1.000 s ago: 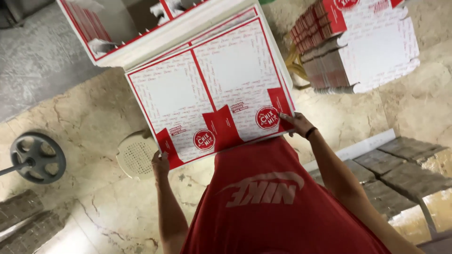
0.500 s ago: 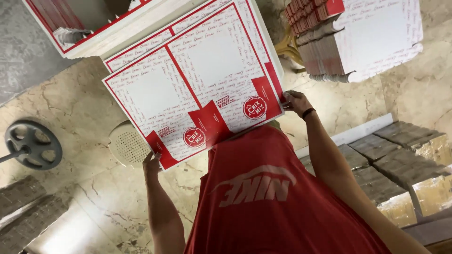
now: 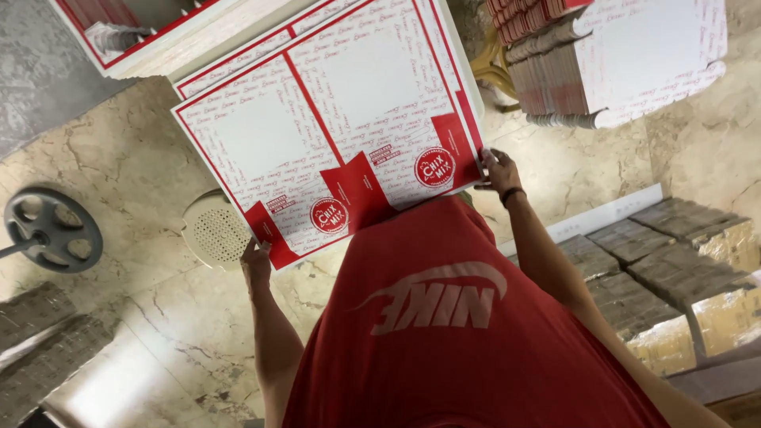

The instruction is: Folding flat cardboard templates into boxes and stacking them.

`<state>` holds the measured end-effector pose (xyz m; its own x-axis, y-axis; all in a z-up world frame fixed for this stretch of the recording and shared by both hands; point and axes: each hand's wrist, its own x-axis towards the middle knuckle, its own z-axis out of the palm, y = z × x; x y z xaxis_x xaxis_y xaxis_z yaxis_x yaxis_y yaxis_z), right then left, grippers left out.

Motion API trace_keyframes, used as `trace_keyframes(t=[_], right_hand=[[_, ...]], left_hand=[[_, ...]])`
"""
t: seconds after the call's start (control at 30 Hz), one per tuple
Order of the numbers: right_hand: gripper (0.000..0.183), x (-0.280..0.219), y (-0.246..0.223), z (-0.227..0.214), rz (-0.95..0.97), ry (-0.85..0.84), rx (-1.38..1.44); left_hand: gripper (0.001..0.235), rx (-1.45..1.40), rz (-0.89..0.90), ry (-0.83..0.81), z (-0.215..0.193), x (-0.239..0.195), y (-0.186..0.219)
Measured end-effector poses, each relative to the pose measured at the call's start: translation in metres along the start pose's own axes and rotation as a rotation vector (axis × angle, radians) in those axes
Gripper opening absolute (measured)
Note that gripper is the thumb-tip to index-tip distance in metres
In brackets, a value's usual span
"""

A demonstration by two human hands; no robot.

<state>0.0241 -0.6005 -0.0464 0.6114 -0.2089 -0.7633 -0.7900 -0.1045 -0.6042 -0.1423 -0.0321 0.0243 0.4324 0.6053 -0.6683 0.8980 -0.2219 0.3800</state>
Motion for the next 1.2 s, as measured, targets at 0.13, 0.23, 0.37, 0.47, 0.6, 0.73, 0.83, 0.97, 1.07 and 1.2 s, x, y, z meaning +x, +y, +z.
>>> trace_keyframes(t=[0.13, 0.23, 0.37, 0.47, 0.6, 0.73, 0.83, 0.97, 1.07, 1.2], right_hand=[[0.058, -0.032, -0.018, 0.002, -0.07, 0.15, -0.15], [0.055, -0.041, -0.045, 0.01, -0.137, -0.049, -0.255], [0.04, -0.02, -0.056, 0.016, -0.306, -0.024, -0.287], [0.04, 0.01, -0.026, 0.015, -0.352, 0.2, -0.383], [0.054, 0.026, -0.011, 0.016, -0.456, 0.333, -0.573], [0.051, 0.027, -0.002, 0.015, -0.301, 0.336, -0.581], [0.048, 0.04, 0.007, 0.011, -0.28, 0.376, -0.642], [0.046, 0.04, 0.005, 0.011, -0.28, 0.398, -0.624], [0.043, 0.029, -0.002, 0.014, -0.266, 0.421, -0.639], [0.038, 0.014, -0.015, 0.017, -0.242, 0.432, -0.62]], left_hand=[[0.061, -0.318, 0.129, -0.071, 0.001, -0.035, 0.032], [0.068, -0.54, 0.094, -0.141, 0.0, -0.046, 0.047], [0.063, -0.632, 0.187, -0.179, 0.018, -0.013, 0.041], [0.058, -0.613, 0.243, -0.094, 0.013, -0.021, 0.065], [0.058, -0.285, 0.131, -0.038, 0.01, -0.008, 0.074], [0.063, -0.21, 0.026, -0.083, 0.011, 0.013, 0.048], [0.06, -0.326, 0.034, -0.108, 0.014, 0.009, 0.042], [0.059, -0.339, 0.045, -0.135, 0.017, 0.022, 0.035], [0.06, -0.372, 0.058, -0.144, 0.014, 0.018, 0.033], [0.056, -0.407, 0.088, -0.141, 0.015, 0.016, 0.032]])
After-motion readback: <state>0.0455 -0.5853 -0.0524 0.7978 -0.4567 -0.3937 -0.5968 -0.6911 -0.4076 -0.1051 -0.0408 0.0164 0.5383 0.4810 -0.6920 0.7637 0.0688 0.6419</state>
